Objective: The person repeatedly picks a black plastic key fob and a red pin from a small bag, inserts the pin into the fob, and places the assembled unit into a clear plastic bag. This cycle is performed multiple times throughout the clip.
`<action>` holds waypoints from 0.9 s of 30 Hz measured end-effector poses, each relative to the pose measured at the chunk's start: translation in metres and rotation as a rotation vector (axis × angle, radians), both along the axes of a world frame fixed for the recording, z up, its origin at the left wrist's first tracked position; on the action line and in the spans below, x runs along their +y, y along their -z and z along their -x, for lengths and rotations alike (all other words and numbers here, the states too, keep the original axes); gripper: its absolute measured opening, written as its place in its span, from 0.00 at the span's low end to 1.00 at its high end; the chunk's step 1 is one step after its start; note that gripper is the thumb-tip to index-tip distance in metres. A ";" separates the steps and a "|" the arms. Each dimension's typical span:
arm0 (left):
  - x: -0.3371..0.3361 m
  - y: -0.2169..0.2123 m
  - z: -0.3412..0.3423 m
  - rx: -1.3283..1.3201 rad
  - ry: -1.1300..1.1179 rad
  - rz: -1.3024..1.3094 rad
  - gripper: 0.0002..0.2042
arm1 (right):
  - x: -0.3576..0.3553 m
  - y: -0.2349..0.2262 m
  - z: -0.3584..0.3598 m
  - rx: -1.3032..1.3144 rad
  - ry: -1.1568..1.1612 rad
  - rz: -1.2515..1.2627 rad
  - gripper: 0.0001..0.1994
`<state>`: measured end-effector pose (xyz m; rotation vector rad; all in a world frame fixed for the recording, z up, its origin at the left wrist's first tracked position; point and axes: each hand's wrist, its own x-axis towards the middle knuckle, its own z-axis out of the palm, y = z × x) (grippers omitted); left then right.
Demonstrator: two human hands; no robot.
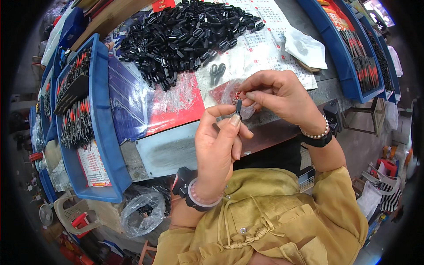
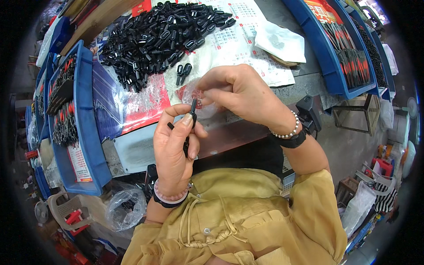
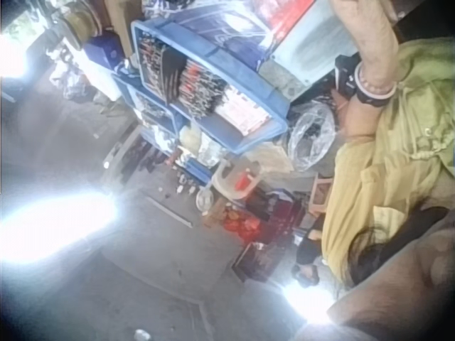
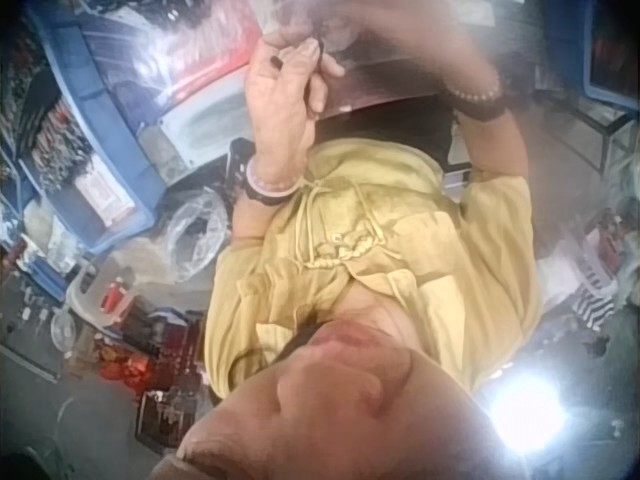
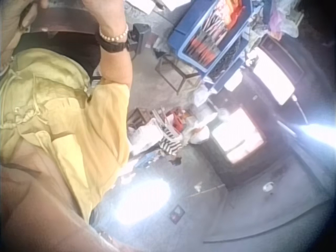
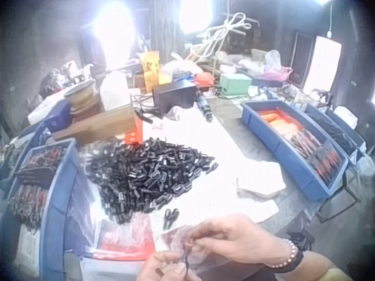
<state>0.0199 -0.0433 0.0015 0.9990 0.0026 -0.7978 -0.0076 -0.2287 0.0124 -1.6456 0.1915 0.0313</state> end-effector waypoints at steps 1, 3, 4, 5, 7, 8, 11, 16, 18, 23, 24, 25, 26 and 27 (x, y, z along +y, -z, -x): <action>0.000 0.000 0.000 -0.001 0.002 -0.002 0.09 | 0.001 0.000 0.000 0.007 0.009 0.017 0.09; 0.000 0.000 0.001 -0.003 0.003 -0.005 0.09 | 0.002 -0.001 0.001 -0.023 0.023 0.033 0.10; 0.000 0.000 0.001 -0.005 0.002 -0.006 0.09 | 0.003 -0.001 0.001 -0.029 0.035 0.044 0.10; 0.000 0.000 0.001 -0.006 0.002 -0.007 0.09 | 0.003 -0.002 0.001 -0.035 0.035 0.061 0.10; 0.001 -0.001 0.001 -0.002 0.004 -0.007 0.09 | 0.004 -0.003 0.001 -0.059 0.024 0.094 0.10; 0.000 -0.001 0.001 0.008 -0.001 -0.002 0.09 | 0.003 -0.003 0.001 -0.034 0.019 0.137 0.10; -0.002 0.001 0.003 -0.015 -0.025 -0.018 0.10 | 0.003 -0.003 0.002 -0.040 -0.010 0.268 0.12; -0.003 0.003 0.003 -0.006 -0.023 -0.025 0.10 | 0.007 -0.002 0.004 -0.197 -0.034 0.424 0.12; -0.004 0.003 0.003 -0.009 -0.024 -0.017 0.10 | 0.008 -0.004 0.006 -0.196 -0.045 0.463 0.12; -0.002 0.001 0.004 -0.013 -0.020 -0.009 0.10 | 0.009 -0.006 0.008 -0.179 -0.002 0.349 0.10; -0.002 0.001 0.004 -0.018 -0.012 -0.019 0.10 | 0.009 -0.005 0.008 -0.162 0.010 0.307 0.10; -0.002 0.001 0.003 -0.023 -0.009 -0.017 0.10 | 0.009 -0.004 0.008 -0.155 0.022 0.251 0.09; -0.002 0.001 0.003 -0.029 -0.006 -0.013 0.10 | 0.010 -0.003 0.008 -0.130 0.036 0.170 0.08; -0.002 0.001 0.004 -0.032 -0.003 -0.013 0.10 | 0.011 -0.001 0.007 -0.115 0.049 0.075 0.08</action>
